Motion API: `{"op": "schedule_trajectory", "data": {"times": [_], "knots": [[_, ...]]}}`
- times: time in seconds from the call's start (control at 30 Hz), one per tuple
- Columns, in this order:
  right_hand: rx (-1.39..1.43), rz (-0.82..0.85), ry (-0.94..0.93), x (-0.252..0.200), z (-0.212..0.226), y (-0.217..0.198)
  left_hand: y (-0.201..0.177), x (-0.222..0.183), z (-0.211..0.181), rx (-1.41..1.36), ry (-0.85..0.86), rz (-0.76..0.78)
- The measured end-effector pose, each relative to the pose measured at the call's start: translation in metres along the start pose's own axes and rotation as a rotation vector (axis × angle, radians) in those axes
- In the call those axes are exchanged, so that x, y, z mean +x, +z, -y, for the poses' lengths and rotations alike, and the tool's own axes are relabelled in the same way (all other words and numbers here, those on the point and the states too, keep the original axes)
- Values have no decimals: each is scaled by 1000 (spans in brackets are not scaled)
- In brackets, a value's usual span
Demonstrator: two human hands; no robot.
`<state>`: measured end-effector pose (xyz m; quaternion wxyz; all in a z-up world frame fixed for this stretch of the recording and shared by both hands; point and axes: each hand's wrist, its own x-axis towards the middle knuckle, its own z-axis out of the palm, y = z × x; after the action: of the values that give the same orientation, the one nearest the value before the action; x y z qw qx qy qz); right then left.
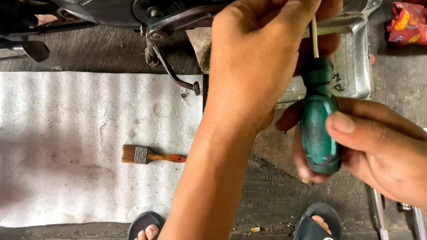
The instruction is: Removing the air filter cover from a motorcycle using a screwdriver
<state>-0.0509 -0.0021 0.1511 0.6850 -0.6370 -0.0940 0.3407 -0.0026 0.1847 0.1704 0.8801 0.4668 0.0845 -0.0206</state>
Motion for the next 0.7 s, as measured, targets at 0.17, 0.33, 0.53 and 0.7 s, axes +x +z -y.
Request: {"op": "schedule_trajectory", "data": {"times": [0.17, 0.33, 0.53, 0.7], "knots": [[24, -163, -5, -1, 8, 7, -3, -6, -12, 276, 106, 48], [57, -297, 6, -3, 9, 18, -5, -3, -13, 385, 61, 104], [281, -192, 24, -7, 30, 26, -1, 0, -23, 259, -134, 159], [394, -193, 287, -7, 38, 18, 4, 2, -43, 250, -416, 160]]}}
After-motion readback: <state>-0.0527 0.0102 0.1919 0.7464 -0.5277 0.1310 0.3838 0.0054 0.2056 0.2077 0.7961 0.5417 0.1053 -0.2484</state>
